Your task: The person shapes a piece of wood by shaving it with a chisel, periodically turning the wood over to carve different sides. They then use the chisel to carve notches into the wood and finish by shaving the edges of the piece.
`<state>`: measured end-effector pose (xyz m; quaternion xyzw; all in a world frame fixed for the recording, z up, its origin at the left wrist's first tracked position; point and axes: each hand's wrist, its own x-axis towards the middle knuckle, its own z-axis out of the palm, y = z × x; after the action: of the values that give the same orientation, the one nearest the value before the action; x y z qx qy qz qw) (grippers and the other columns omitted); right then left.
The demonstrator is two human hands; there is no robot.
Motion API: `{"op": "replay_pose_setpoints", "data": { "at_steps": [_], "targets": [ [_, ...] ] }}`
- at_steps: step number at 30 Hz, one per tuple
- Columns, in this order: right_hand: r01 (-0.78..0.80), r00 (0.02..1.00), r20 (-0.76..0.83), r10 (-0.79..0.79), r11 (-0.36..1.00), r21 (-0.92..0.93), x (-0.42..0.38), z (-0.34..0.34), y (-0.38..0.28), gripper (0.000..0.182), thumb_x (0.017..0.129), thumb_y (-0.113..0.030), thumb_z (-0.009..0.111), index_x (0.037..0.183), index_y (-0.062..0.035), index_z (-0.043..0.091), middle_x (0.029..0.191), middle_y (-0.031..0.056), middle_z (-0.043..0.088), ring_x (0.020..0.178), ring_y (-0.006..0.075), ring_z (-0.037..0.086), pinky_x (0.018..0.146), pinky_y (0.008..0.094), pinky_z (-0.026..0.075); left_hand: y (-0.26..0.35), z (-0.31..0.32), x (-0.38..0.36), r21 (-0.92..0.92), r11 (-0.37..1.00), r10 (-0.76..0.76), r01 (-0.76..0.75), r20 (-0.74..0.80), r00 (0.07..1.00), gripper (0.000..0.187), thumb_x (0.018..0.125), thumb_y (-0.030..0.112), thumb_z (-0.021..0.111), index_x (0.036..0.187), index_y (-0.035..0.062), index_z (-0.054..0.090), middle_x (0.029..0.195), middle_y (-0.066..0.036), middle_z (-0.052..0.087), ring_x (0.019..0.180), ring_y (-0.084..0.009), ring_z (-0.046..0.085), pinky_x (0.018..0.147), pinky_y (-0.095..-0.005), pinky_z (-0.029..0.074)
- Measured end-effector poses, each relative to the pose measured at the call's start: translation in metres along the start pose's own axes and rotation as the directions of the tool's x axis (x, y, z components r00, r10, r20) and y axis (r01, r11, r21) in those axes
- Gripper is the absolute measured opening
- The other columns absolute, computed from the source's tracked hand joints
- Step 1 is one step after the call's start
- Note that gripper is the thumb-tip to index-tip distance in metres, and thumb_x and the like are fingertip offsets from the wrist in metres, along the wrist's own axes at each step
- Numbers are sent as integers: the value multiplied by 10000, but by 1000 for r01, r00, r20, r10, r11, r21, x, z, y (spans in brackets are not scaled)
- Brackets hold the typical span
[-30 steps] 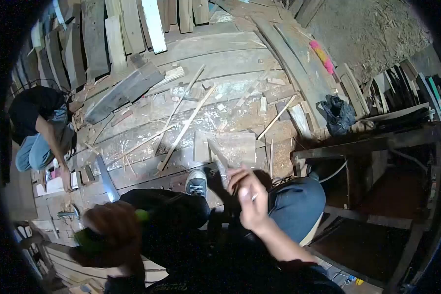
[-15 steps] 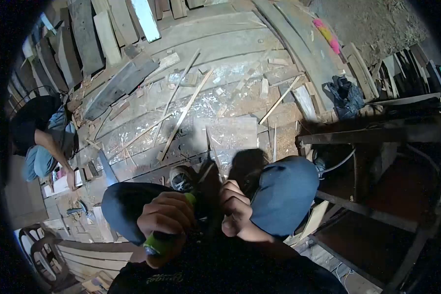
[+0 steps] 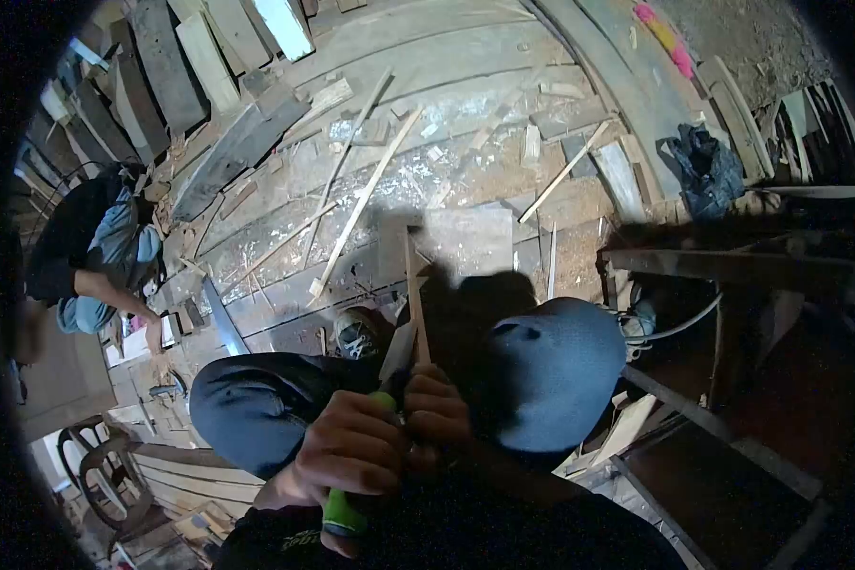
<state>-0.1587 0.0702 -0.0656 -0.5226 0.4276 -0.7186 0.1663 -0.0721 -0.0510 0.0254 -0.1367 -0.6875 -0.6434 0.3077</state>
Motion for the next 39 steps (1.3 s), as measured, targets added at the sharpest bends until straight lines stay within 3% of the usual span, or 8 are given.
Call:
{"op": "replay_pose_setpoints", "data": {
  "at_steps": [8,11,13,19,29,32,36,39],
  "targets": [
    [-30,998,56,29,999,16,-23,-4,-1,267,739,-213,681,625,-71,485,640,27,501,578,183,464,620,376,364,2,20,-8,39,999,26,-26,-18,999,548,803,579,614,736,36,593,631,-60,566,493,-216,561,458,-315,398],
    [-2,991,-133,-6,998,-61,-14,4,-3,256,713,-198,685,618,-66,486,630,26,502,573,178,464,611,382,362,-13,17,-6,-2,998,65,-65,-63,996,553,783,588,621,724,39,586,616,-53,554,486,-220,560,456,-308,396],
    [-1,986,-164,-8,999,-53,-14,4,-3,283,836,-113,631,623,-89,446,596,26,418,554,198,411,616,380,342,-14,15,-1,-7,993,118,-118,-13,993,565,771,600,617,721,38,586,597,-45,536,474,-216,553,450,-303,381],
    [-12,977,-214,12,1000,-2,-14,5,-1,249,843,-76,607,640,-71,464,614,35,451,562,196,421,615,381,343,-16,9,-3,-7,994,106,-106,-3,994,566,769,601,611,705,39,588,587,-36,516,469,-210,550,446,-300,381],
    [-25,994,-103,23,999,-23,-14,3,-4,235,738,-60,650,612,-54,452,603,47,445,550,212,425,616,396,381,-18,2,-8,-13,1000,22,-22,2,1000,527,837,585,555,719,72,583,651,-55,561,558,-216,614,517,-342,497],
    [-84,996,-28,83,996,-24,-10,-1,-6,234,725,-70,658,613,-50,453,606,52,447,552,212,433,626,409,401,-12,-3,-11,-9,995,97,-97,210,973,466,779,534,613,710,74,585,721,-98,640,668,-238,676,537,-340,527],
    [-63,998,-17,62,994,-92,3,2,-9,217,726,-50,647,616,-41,459,605,64,452,561,221,445,624,422,406,-31,-13,6,-3,999,44,-44,-81,996,291,771,348,611,691,73,560,641,-70,586,570,-199,628,499,-361,504],
    [-38,999,-36,36,997,-64,5,-1,-6,212,748,-34,629,615,-38,464,602,73,462,561,231,454,624,433,414,-14,-12,0,2,1000,21,-21,59,998,430,765,492,621,759,63,634,634,-46,585,529,-183,602,487,-369,489]
  ]
}}
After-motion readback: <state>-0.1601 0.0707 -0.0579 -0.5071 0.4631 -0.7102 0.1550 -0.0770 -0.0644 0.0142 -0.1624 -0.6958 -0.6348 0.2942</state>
